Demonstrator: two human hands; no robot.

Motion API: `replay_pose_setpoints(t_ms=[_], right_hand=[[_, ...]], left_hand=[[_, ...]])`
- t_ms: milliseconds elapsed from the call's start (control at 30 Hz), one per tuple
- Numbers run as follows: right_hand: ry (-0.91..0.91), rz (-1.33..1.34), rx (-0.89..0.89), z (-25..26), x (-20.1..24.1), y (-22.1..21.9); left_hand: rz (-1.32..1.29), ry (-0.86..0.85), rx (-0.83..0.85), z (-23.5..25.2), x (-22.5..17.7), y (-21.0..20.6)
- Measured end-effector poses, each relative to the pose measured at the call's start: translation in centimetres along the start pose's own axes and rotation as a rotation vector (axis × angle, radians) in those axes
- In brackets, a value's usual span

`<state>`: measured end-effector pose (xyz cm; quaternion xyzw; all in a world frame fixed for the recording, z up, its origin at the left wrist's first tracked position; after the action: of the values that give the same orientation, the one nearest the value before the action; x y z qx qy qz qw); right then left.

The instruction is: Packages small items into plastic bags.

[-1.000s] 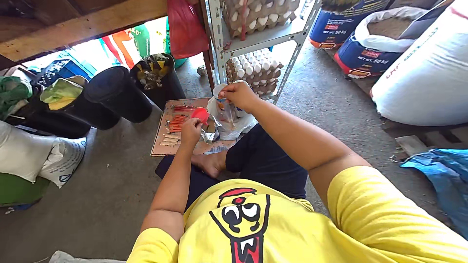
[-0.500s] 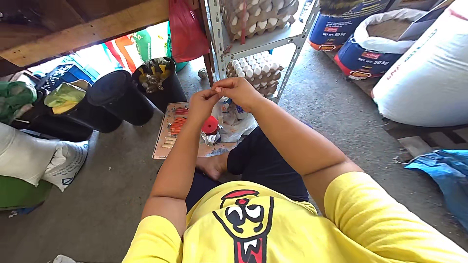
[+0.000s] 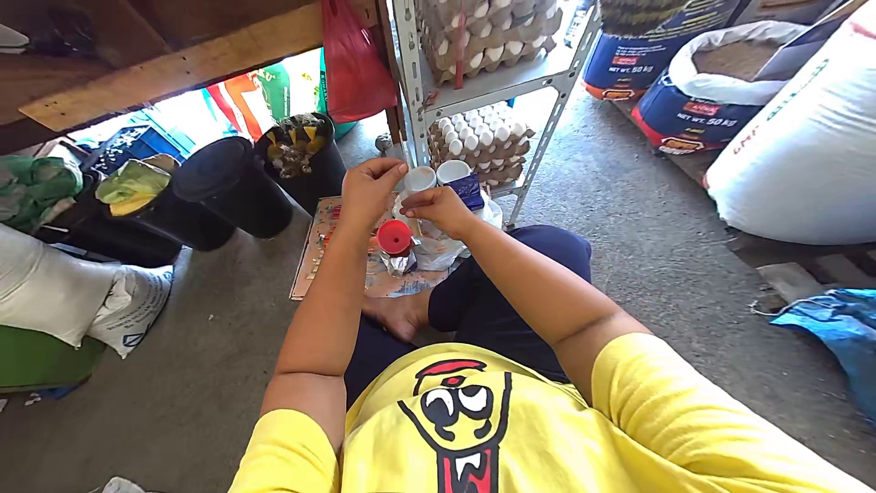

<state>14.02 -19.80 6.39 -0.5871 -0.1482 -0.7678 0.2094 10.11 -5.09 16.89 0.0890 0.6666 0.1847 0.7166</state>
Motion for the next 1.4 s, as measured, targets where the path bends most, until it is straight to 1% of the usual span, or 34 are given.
replay_pose_setpoints(t_ms=[100,200,300,400,500,567,633,733,800,933,1033,1100,1200,1300,1367,1400], right_hand=[[0.022,0.002,-0.017,0.1,0.3,0.1],[0.057,0.004,-0.02,0.2,0.6,0.0],[0.053,-0.02,-0.027,0.2,0.7,-0.1],[0.002,-0.075,-0.027,-0.2,0.8,-0.3],[-0.014,-0.063,-0.029,-0.5,0.4,-0.4],[0.007,-0.05,-0.022,-0.5,0.4,-0.3],[0.062,-0.076,0.004,-0.2,1.0,-0.4],[0.106,-0.139,-0.006,0.4,3.5,-0.8],[0.072,-0.206,-0.037,0.9,5.0,-1.0],[-0.036,-0.411,-0.033,1.6,6.4,-0.4],[-0.034,-0.531,-0.023,1.8,7.5,0.2],[-0.009,-0.61,-0.003,1.9,8.2,0.5],[0.035,-0.747,0.034,2.2,9.4,0.3],[0.122,-0.909,0.114,2.7,10.2,-0.5],[0.228,-0.977,0.168,3.3,10.4,-1.5],[0.27,-0.975,0.185,3.6,10.6,-2.1]], left_hand=[[-0.03,0.017,0.075,0.1,0.4,-0.2],[0.07,0.083,0.151,0.3,1.3,-0.5],[0.156,0.118,0.123,0.6,1.5,-0.5],[0.187,0.067,0.036,0.9,0.0,0.7],[0.196,0.027,-0.036,1.1,-1.8,1.9],[0.222,0.027,-0.019,0.9,-2.6,1.9],[0.241,0.021,0.038,0.6,-2.9,1.2],[0.265,0.029,0.104,0.2,-2.6,-0.1],[0.257,0.045,0.105,0.3,-2.1,-0.5],[0.227,0.031,0.021,0.7,-0.9,0.2],[0.202,0.022,0.025,1.0,0.4,0.9],[0.233,-0.005,0.048,0.8,0.9,1.2],[0.312,-0.055,0.032,0.2,1.6,1.3],[0.376,-0.031,-0.013,-0.7,2.2,1.1],[0.268,0.037,-0.071,-1.5,3.0,0.8],[0.118,0.084,-0.106,-2.0,3.6,0.5]])
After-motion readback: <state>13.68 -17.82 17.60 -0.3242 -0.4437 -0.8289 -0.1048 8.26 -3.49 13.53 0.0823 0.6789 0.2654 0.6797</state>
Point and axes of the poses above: each hand's wrist, its own z-axis towards the middle knuckle, its own y-axis out of the back of the hand, x = y × z, the point moved 4 cm from there along z, towards the middle knuckle, and after that the axes turned 9 degrees about y, right-handed, at the moved point
